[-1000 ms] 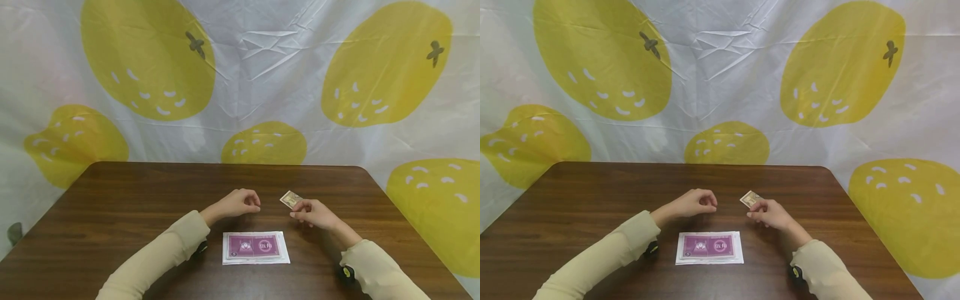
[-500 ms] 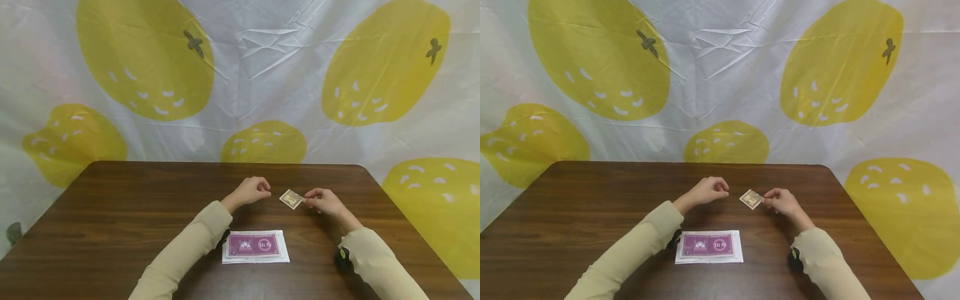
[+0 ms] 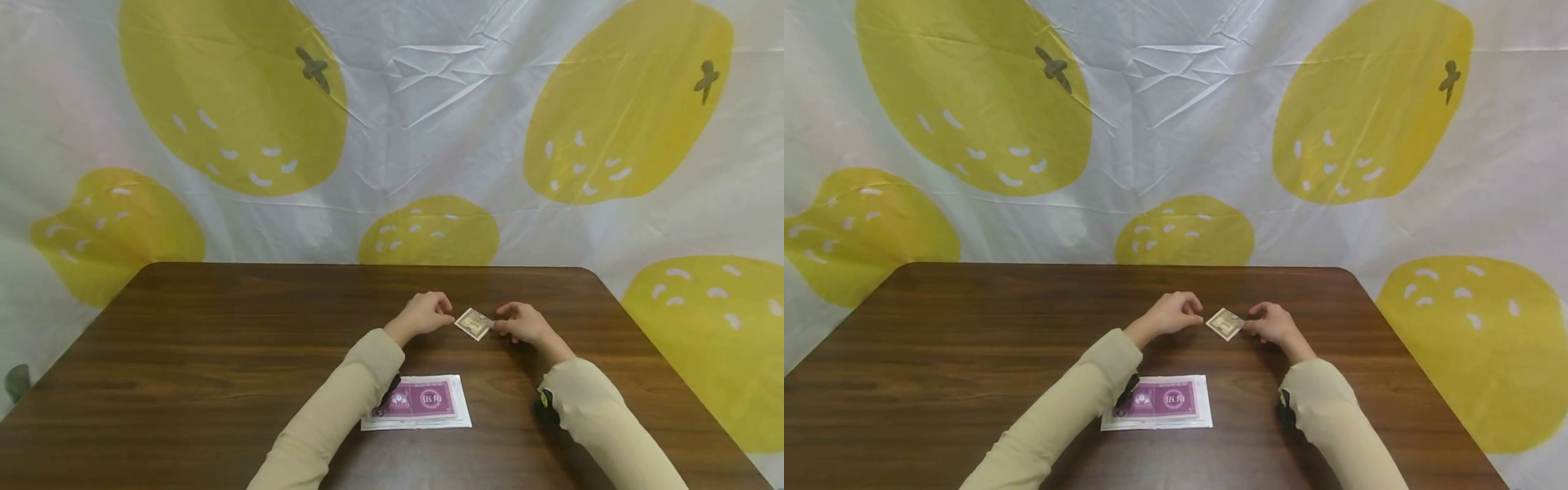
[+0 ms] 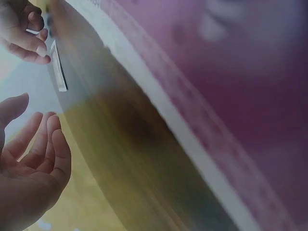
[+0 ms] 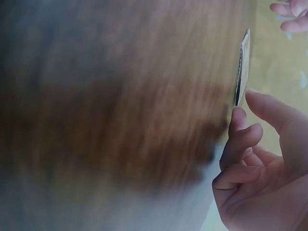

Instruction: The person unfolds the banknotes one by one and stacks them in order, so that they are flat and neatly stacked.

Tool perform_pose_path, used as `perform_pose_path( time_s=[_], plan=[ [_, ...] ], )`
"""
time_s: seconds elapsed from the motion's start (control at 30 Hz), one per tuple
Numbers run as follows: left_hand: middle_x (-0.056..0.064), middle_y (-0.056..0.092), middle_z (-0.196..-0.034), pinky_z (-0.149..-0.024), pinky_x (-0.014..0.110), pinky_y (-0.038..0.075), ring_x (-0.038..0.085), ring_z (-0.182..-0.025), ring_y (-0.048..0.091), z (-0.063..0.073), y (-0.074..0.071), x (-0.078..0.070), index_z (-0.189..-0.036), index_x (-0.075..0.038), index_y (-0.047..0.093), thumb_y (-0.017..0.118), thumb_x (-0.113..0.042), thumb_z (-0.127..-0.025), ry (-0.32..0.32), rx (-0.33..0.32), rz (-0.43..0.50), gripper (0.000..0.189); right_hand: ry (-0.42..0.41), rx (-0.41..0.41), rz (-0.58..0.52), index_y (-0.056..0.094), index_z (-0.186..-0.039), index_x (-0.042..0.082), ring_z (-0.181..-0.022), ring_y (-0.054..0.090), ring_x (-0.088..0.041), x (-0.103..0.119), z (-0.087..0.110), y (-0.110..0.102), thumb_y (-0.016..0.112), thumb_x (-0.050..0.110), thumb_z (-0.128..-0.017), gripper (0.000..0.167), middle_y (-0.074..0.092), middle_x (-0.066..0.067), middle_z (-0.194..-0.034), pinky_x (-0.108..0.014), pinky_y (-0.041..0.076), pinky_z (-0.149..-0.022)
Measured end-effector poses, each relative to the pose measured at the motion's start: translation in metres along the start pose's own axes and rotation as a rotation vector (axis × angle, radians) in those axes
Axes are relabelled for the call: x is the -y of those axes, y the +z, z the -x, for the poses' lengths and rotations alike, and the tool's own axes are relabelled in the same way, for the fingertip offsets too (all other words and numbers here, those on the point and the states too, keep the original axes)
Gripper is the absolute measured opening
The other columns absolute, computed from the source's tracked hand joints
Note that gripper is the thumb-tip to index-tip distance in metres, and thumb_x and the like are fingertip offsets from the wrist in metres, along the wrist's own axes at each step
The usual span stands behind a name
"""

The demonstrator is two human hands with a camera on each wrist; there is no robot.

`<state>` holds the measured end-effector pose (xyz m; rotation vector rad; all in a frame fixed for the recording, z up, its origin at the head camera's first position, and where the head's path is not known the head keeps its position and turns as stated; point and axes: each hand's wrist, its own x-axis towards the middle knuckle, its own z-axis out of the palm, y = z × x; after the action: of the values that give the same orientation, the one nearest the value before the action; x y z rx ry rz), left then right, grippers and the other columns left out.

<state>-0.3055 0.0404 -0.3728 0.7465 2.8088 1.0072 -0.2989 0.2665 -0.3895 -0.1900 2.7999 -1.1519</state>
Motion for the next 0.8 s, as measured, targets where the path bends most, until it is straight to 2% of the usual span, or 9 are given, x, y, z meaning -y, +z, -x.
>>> perform_pose_path(
  time_s=[0.3,0.5,0.67,0.7,0.73,0.77,0.8],
  plan=[
    [-0.002,0.057,-0.073,-0.065,0.023,0.040,0.012,-0.071,0.054,-0.005,0.011,-0.005,-0.101,-0.007,0.059,0.065,-0.018,-0.078,-0.049,0.008,-0.061,0.025,0.007,0.021,0.041,0.047,-0.105,-0.008,-0.043,0.045,-0.011,0.005,-0.001,0.005,0.062,0.013,-0.076,0.039,0.056,-0.001,-0.061,-0.025,0.036,-0.044],
    [-0.003,0.056,-0.072,-0.063,0.021,0.039,0.010,-0.068,0.052,-0.003,0.017,-0.007,-0.103,-0.007,0.058,0.065,-0.019,-0.079,-0.055,0.009,-0.107,0.028,0.015,0.051,0.035,0.049,-0.101,-0.006,-0.043,0.043,-0.011,0.009,-0.001,0.009,0.065,0.011,-0.074,0.036,0.053,-0.003,-0.058,-0.025,0.036,-0.044],
    [-0.001,0.059,-0.076,-0.067,0.024,0.041,0.012,-0.073,0.054,-0.007,0.022,-0.005,-0.105,-0.006,0.059,0.065,-0.022,-0.078,-0.088,0.033,-0.132,0.032,0.013,0.071,0.031,0.050,-0.096,-0.005,-0.042,0.041,-0.011,0.011,-0.002,0.011,0.066,0.009,-0.073,0.031,0.050,-0.003,-0.056,-0.024,0.036,-0.043],
    [-0.001,0.059,-0.077,-0.068,0.024,0.041,0.012,-0.074,0.054,-0.013,0.027,0.000,-0.106,-0.006,0.060,0.066,-0.023,-0.077,-0.087,0.039,-0.142,0.034,0.015,0.073,0.028,0.050,-0.096,-0.005,-0.042,0.040,-0.010,0.012,-0.002,0.012,0.066,0.008,-0.073,0.031,0.050,-0.003,-0.056,-0.024,0.035,-0.043],
    [-0.002,0.059,-0.076,-0.066,0.024,0.041,0.012,-0.073,0.054,-0.023,0.039,0.013,-0.104,-0.006,0.061,0.066,-0.025,-0.076,-0.059,0.018,-0.149,0.034,0.013,0.079,0.024,0.049,-0.096,-0.005,-0.042,0.040,-0.010,0.012,-0.002,0.012,0.066,0.008,-0.073,0.031,0.050,-0.003,-0.056,-0.024,0.035,-0.043],
    [-0.003,0.060,-0.077,-0.067,0.025,0.042,0.011,-0.074,0.055,-0.035,0.050,0.026,-0.105,-0.008,0.061,0.067,-0.028,-0.075,-0.058,0.027,-0.150,0.036,0.011,0.085,0.016,0.049,-0.096,-0.005,-0.042,0.039,-0.010,0.012,-0.002,0.012,0.065,0.007,-0.073,0.031,0.049,-0.003,-0.056,-0.024,0.034,-0.042],
    [-0.004,0.060,-0.078,-0.067,0.026,0.042,0.011,-0.075,0.055,-0.051,0.067,0.044,-0.104,-0.009,0.062,0.068,-0.030,-0.074,-0.043,0.013,-0.171,0.037,0.008,0.092,0.009,0.048,-0.096,-0.005,-0.042,0.039,-0.010,0.012,-0.002,0.012,0.065,0.007,-0.073,0.031,0.049,-0.003,-0.056,-0.023,0.034,-0.042]
  ],
)
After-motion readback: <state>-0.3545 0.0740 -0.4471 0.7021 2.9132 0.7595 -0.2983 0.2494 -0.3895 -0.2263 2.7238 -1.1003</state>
